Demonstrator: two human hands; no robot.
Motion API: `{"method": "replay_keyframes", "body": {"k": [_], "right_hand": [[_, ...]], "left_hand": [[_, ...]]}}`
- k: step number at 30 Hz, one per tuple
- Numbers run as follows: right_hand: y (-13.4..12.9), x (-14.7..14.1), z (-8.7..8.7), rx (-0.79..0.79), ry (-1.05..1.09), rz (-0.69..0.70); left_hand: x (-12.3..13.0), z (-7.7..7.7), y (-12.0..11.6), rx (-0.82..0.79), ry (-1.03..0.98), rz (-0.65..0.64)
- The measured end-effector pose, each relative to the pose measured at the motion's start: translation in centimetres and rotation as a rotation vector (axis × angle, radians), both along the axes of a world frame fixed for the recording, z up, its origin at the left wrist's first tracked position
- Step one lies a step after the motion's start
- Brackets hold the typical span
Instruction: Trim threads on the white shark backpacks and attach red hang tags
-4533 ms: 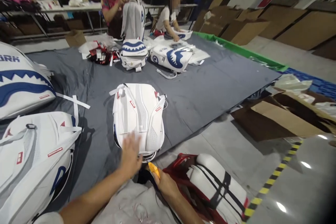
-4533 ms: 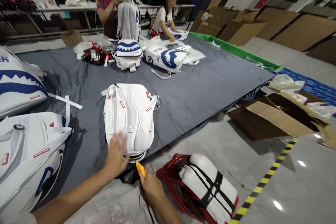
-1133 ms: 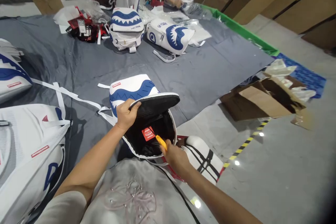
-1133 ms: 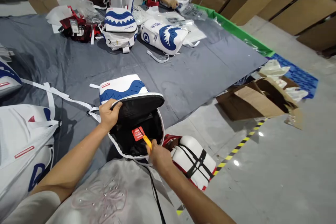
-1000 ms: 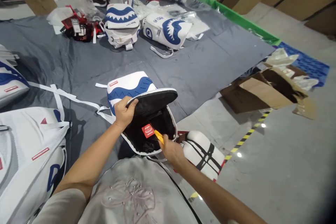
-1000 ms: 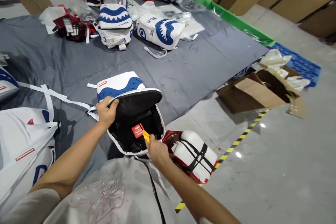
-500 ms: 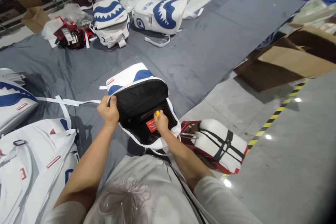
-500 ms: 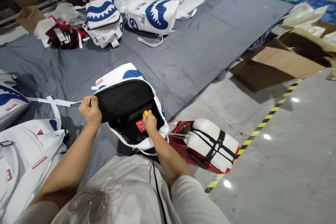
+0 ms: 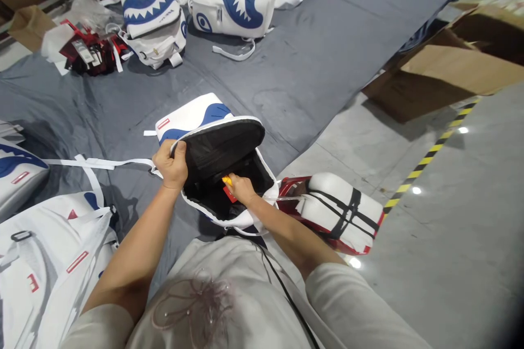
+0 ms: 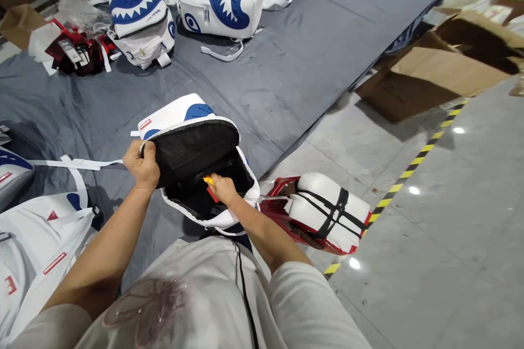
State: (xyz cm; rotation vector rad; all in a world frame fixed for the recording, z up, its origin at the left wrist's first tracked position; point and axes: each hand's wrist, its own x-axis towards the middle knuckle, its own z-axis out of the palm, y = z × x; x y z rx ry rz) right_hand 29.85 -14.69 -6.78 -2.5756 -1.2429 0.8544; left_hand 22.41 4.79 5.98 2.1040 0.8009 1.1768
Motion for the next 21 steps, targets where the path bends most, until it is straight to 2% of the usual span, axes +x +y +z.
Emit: {"method": "replay_keyframes", "body": {"k": [3, 5, 9, 11, 13, 16, 18, 21], "right_hand": [[-0.3, 0.8, 1.4, 0.006, 0.048, 0.121], [-0.6, 1.7, 2.6, 0.001, 0.172, 0.163], [-0.7, 3.8, 5.1, -0.134, 0.653, 0.063], [-0.4, 4.6, 6.3, -0.255, 0.769, 0.028], [0.1, 5.1, 7.3, -0.345, 0.779, 0.059], [1.0, 5.2, 8.5, -0.409, 0.666, 0.197], [1.9, 4.7, 8.7, -0.391, 0.553, 0.268], [3.5, 2.7, 8.5, -0.324, 0.410, 0.290]], "left_hand": [[-0.2, -0.2, -0.1, 0.016, -0.007, -0.026], [-0.5, -0.3, -0.2, 0.010, -0.008, -0.033], [-1.2, -0.5, -0.5, -0.025, 0.012, -0.015], [-1.5, -0.5, -0.4, -0.031, 0.025, -0.017], [-1.9, -0.5, -0.3, -0.030, 0.038, -0.013], [-2.2, -0.3, -0.2, -0.024, 0.058, 0.005], [-2.1, -0.2, -0.3, -0.012, 0.058, 0.009], [-1.8, -0.2, -0.4, 0.007, 0.037, 0.006]]}}
